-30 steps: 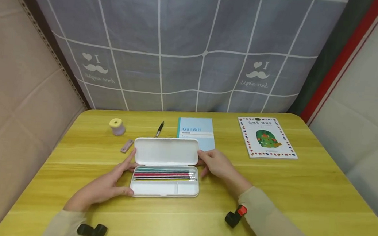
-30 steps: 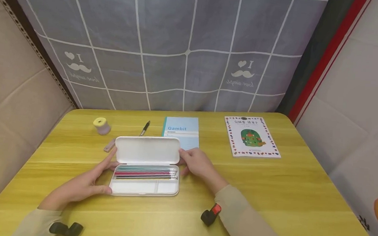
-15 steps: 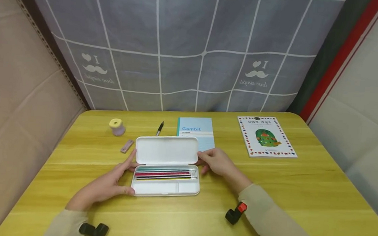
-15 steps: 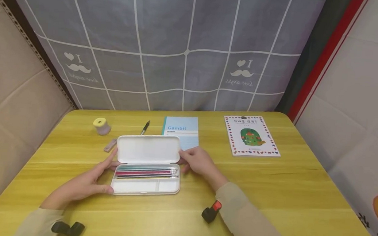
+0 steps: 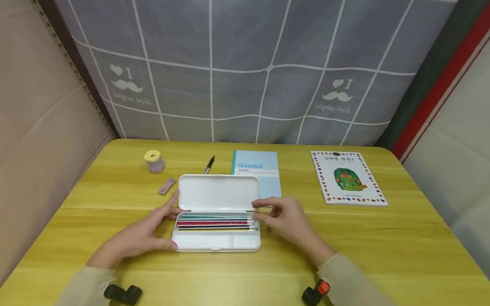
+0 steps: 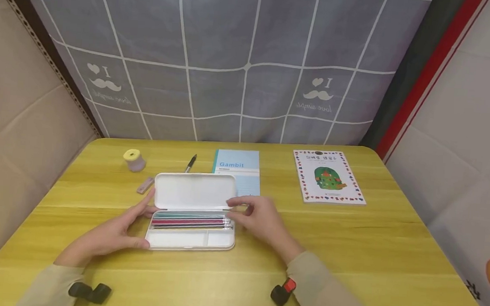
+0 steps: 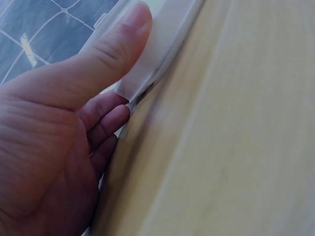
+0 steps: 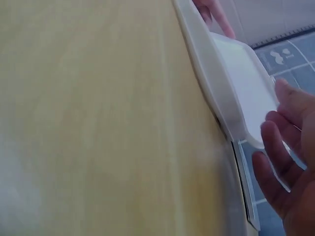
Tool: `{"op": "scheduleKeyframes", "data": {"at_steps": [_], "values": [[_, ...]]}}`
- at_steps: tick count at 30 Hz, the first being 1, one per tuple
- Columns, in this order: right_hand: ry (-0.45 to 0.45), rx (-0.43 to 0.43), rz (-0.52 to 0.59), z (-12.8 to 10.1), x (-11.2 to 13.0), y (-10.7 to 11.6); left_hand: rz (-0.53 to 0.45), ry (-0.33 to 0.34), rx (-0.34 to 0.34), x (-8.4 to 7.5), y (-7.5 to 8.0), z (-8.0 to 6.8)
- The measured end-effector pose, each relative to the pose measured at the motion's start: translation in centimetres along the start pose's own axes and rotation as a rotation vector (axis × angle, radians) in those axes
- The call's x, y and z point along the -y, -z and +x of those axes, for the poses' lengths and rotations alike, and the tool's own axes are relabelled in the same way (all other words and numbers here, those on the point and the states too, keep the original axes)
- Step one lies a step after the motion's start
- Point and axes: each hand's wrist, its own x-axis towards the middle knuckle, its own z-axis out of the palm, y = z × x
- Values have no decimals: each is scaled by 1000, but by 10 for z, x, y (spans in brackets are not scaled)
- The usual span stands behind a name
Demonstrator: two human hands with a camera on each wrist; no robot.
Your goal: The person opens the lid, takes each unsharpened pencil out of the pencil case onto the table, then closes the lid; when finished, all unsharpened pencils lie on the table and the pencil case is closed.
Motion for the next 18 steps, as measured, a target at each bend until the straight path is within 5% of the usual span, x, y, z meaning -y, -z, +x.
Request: {"op": "scheduleKeyframes", "data": {"at_steps": [5,18], "values": [[-24,192,-100,1,6,-6,-9,2,8,-2,0,2],[-27,194,-256,6,10,-16,-18,1,5,-2,-1,2]]}}
